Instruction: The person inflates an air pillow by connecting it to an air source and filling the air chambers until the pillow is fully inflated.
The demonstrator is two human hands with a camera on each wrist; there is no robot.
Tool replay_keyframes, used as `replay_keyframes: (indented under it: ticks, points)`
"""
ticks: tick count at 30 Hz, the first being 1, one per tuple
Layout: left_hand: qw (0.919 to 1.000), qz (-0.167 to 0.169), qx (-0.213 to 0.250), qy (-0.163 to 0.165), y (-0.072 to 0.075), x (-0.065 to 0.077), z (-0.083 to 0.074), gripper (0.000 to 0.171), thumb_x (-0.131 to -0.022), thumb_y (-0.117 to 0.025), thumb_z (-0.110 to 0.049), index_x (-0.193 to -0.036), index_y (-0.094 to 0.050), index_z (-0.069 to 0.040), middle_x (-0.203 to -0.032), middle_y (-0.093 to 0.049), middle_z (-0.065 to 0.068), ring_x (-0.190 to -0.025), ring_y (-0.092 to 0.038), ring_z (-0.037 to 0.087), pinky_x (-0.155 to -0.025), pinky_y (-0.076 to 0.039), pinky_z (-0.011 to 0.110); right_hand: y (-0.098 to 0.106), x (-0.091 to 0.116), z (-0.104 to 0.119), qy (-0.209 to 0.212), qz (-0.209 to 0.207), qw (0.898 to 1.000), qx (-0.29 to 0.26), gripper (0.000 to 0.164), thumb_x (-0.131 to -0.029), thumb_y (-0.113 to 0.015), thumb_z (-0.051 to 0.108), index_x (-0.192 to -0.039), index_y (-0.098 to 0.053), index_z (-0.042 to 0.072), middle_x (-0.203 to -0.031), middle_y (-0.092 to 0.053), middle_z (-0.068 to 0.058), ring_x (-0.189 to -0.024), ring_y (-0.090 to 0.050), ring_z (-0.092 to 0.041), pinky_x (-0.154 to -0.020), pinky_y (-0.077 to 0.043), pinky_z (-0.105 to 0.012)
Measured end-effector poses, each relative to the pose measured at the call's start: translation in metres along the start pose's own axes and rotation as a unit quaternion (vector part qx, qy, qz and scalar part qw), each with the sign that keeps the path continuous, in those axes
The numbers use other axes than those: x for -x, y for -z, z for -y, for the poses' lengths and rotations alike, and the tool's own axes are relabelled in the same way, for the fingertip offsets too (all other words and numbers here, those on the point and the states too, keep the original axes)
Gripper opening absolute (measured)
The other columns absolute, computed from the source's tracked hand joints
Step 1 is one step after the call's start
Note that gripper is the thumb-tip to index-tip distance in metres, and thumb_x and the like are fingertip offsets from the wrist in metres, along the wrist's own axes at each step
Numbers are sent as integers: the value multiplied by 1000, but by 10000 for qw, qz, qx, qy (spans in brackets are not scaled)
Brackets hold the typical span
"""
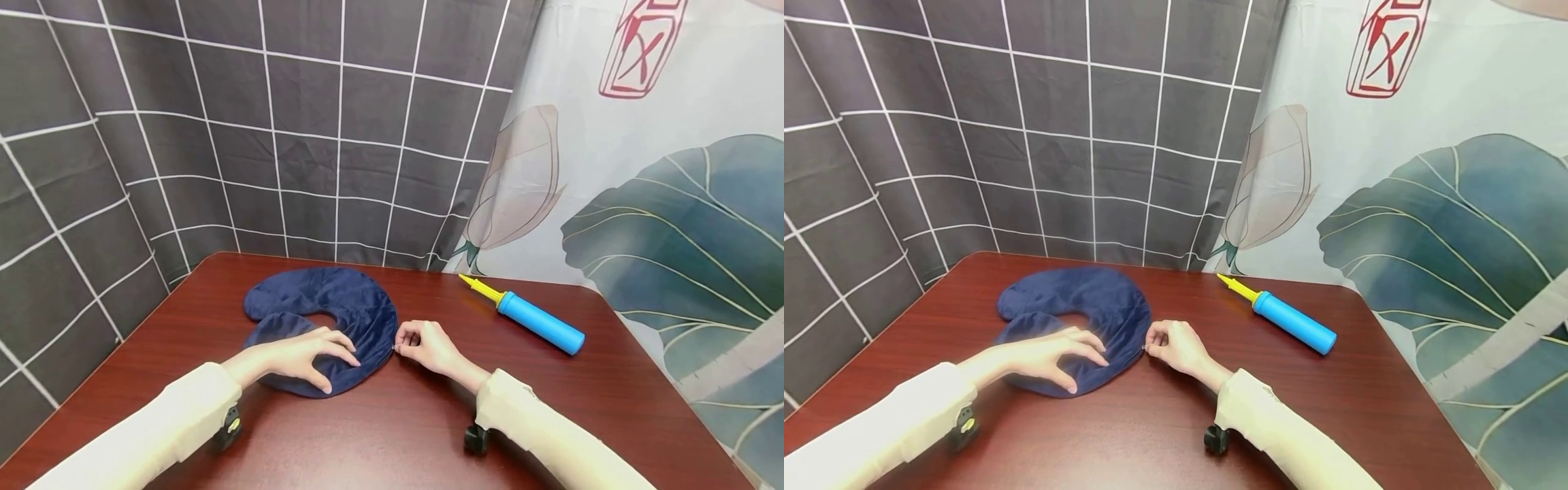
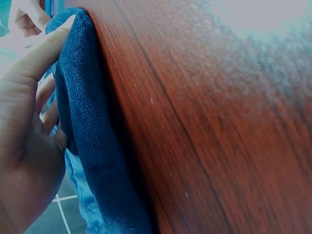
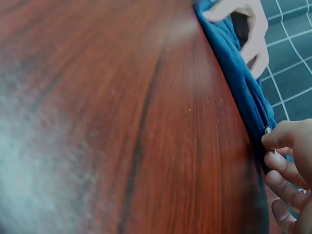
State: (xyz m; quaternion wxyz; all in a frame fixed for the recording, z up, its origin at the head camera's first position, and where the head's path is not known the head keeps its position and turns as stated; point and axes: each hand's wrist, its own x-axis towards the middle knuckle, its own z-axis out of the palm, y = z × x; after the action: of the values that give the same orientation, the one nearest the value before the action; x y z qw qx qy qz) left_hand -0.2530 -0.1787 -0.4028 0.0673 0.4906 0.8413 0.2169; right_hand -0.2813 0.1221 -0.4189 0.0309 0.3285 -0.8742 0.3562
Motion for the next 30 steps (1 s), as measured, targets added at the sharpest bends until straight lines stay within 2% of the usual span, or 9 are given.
replay_keyframes:
  ticks: [8, 17, 23, 30]
  points:
    - [10000, 12, -21, -11, -2, 0, -1, 51, -80, -80, -33, -129, -66, -24, -133, -56, 3, -113, -49, 15, -96, -42, 32, 0, -4, -6, -424, -114, 9990, 51, 15, -82, -75, 10, -74, -66, 19, -68, -62, 5, -61, -54, -6, -60, -46, -18]
    - [9986, 451, -45, 257, 3, 3, -3, 52, -80, -80, -23, -129, -66, -32, -137, -53, -1, -120, -49, 18, -101, -41, 35, 3, 4, 3, -312, 125, 9993, -144, 14, -81, -73, 7, -75, -66, 17, -69, -62, 4, -60, -52, -3, -59, -46, -18]
    - [9970, 688, 73, 355, 7, 7, -8, 52, -80, -80, -13, -127, -67, -31, -137, -53, -1, -126, -47, 22, -104, -40, 37, 2, 10, 13, -275, 303, 9987, -320, 13, -81, -73, 6, -76, -66, 16, -67, -62, 2, -56, -52, -5, -54, -46, -19]
    - [9932, 859, 337, 714, 16, 6, -16, 50, -79, -78, -8, -124, -68, -29, -135, -55, 1, -127, -46, 24, -104, -40, 39, 0, 11, 16, -320, 302, 9985, -322, 13, -82, -73, 6, -76, -66, 15, -68, -63, 1, -56, -52, -6, -55, -47, -19]
